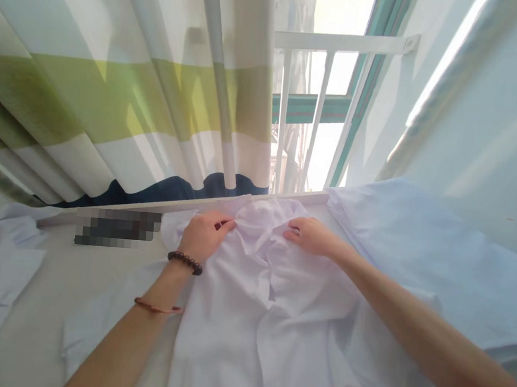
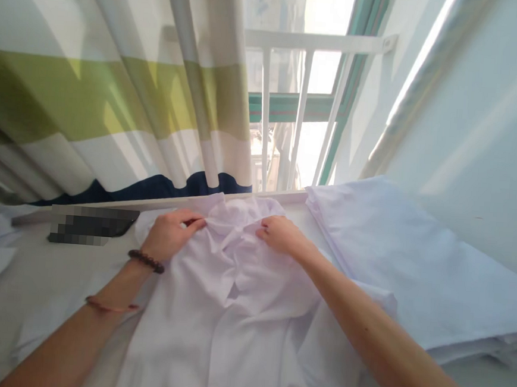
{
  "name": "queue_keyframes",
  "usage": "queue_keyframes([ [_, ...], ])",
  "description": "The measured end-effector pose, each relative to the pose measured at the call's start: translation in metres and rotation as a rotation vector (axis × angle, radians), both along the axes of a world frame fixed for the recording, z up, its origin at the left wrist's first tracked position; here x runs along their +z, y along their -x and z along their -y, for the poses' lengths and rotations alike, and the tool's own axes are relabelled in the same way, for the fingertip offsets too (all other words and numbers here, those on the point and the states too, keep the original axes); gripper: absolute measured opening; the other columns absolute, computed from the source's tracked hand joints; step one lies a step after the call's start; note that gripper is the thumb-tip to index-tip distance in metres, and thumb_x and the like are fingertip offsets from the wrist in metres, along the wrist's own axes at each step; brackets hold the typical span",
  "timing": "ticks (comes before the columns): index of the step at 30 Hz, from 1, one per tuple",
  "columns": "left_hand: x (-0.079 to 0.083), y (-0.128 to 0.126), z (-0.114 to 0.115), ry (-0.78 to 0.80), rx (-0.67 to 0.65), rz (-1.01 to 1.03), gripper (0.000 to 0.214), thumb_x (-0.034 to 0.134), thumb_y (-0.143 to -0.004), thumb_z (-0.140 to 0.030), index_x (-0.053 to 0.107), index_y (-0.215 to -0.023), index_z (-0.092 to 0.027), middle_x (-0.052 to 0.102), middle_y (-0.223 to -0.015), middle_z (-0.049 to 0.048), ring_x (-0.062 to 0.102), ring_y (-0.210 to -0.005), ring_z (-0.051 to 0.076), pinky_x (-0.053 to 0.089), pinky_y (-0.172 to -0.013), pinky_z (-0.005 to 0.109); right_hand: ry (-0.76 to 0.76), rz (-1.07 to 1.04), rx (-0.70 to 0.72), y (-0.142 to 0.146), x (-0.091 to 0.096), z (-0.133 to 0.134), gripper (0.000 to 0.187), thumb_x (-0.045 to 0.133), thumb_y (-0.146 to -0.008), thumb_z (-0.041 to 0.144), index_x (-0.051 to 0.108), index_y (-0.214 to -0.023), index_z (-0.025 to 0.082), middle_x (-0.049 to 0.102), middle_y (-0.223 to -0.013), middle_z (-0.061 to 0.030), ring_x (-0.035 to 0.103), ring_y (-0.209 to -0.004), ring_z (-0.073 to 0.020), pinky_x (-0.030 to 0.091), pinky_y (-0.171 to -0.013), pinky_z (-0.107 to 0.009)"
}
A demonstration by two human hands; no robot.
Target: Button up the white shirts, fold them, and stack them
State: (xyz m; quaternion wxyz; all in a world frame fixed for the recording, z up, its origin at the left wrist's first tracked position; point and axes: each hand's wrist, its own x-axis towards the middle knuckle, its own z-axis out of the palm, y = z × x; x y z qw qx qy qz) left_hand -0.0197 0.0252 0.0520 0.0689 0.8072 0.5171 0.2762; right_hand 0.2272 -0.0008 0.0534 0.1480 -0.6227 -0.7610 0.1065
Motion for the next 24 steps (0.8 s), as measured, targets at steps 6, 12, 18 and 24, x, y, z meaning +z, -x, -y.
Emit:
queue_keyframes([
  [6, 0.008, -0.010, -0.019, -0.069, 0.055, -0.044, 0.024, 0.049, -0.089, -0.026, 0.068, -0.099, -0.016, 0.066, -0.102, 0.0086, 0.061, -0.086, 0.021, 0.047, -0.078, 0.031, -0.215, -0.048, -0.227, -0.003, 0.013, -0.011, 0.032, 0.043, -0.089, 0.022, 0.065, -0.112, 0.016, 0.065, -0.116, -0.0121, 0.059, -0.103, -0.0253, 0.043, -0.081, -0.031],
  [12, -0.060, -0.019, -0.032, -0.016, -0.037, -0.002, 0.051, 0.039, -0.094, -0.026, 0.035, -0.142, -0.011, 0.056, -0.131, 0.0164, 0.052, -0.120, 0.025, 0.040, -0.102, 0.040, -0.244, 0.139, -0.184, 0.026, -0.074, -0.019, 0.053, 0.036, -0.092, 0.024, 0.041, -0.141, 0.004, 0.035, -0.150, -0.0140, 0.040, -0.130, -0.0298, 0.031, -0.107, -0.041],
  [18, -0.070, -0.016, -0.028, -0.009, -0.133, -0.216, 0.063, 0.040, -0.091, -0.041, 0.028, -0.146, -0.012, 0.045, -0.143, 0.0168, 0.039, -0.132, 0.031, 0.033, -0.108, 0.048, -0.232, 0.188, -0.170, 0.027, -0.083, -0.010, 0.060, 0.042, -0.087, 0.025, 0.037, -0.144, 0.005, 0.031, -0.152, -0.0125, 0.034, -0.134, -0.0321, 0.026, -0.110, -0.043],
  [24, -0.080, -0.014, -0.004, -0.117, -0.118, -0.330, 0.049, 0.044, -0.091, -0.040, 0.048, -0.132, -0.014, 0.053, -0.133, 0.0175, 0.044, -0.127, 0.033, 0.036, -0.106, 0.053, -0.200, 0.152, -0.121, 0.024, -0.080, 0.004, 0.058, 0.046, -0.085, 0.026, 0.045, -0.140, 0.006, 0.038, -0.149, -0.0133, 0.040, -0.130, -0.0322, 0.030, -0.107, -0.044],
])
